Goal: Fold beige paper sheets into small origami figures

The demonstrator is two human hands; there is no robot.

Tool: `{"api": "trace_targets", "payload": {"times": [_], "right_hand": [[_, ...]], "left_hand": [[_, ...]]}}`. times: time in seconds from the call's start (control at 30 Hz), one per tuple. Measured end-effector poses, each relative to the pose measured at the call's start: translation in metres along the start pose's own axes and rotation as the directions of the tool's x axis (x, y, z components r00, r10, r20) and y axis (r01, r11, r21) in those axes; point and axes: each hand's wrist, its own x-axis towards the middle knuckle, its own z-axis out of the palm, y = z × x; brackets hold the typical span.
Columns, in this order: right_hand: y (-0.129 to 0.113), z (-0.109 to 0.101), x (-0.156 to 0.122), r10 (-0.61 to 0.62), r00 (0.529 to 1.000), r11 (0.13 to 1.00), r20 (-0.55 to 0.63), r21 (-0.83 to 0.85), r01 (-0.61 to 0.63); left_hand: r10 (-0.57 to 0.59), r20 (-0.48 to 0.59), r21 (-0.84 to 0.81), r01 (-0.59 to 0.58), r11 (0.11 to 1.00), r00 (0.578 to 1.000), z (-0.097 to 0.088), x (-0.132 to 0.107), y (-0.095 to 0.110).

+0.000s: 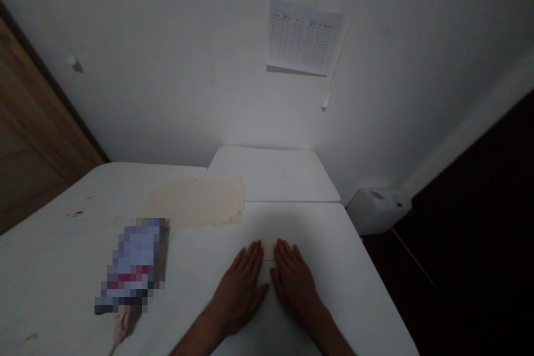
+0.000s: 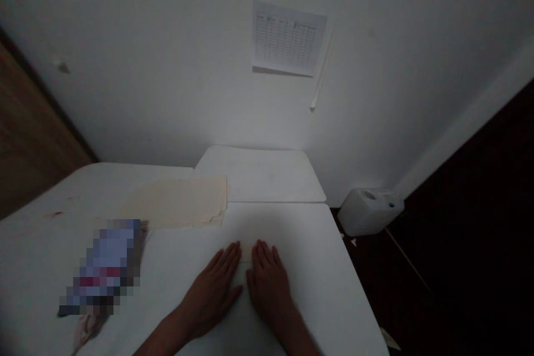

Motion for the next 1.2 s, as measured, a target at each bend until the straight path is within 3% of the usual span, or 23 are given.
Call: {"api": "trace_targets", "payload": {"times": [0.33, 0.77, 1.0, 1.2], "right_hand": [[0.023, -0.013, -0.02, 0.075, 0.996, 0.997, 0.054, -0.034, -0.074], [0.042, -0.011, -0.039, 0.184, 0.982, 0.972, 0.036, -0.153, -0.176], [0.047, -0.003, -0.041, 0.109, 0.987, 0.981, -0.12, -0.145, -0.126], [0.05, -0.001, -0.027, 0.06, 0.952, 0.993, -0.301, -0.082, -0.088]], "left_hand": [[-0.052, 0.007, 0.064, 0.051, 0.997, 0.999, -0.017, -0.024, -0.007], [-0.096, -0.054, 0.121, 0.102, 0.987, 0.994, -0.007, -0.035, -0.011], [-0.144, -0.147, 0.108, 0.161, 0.981, 0.979, -0.002, -0.039, -0.014], [-0.249, -0.204, -0.099, 0.233, 0.967, 0.947, 0.004, -0.01, -0.019]]}}
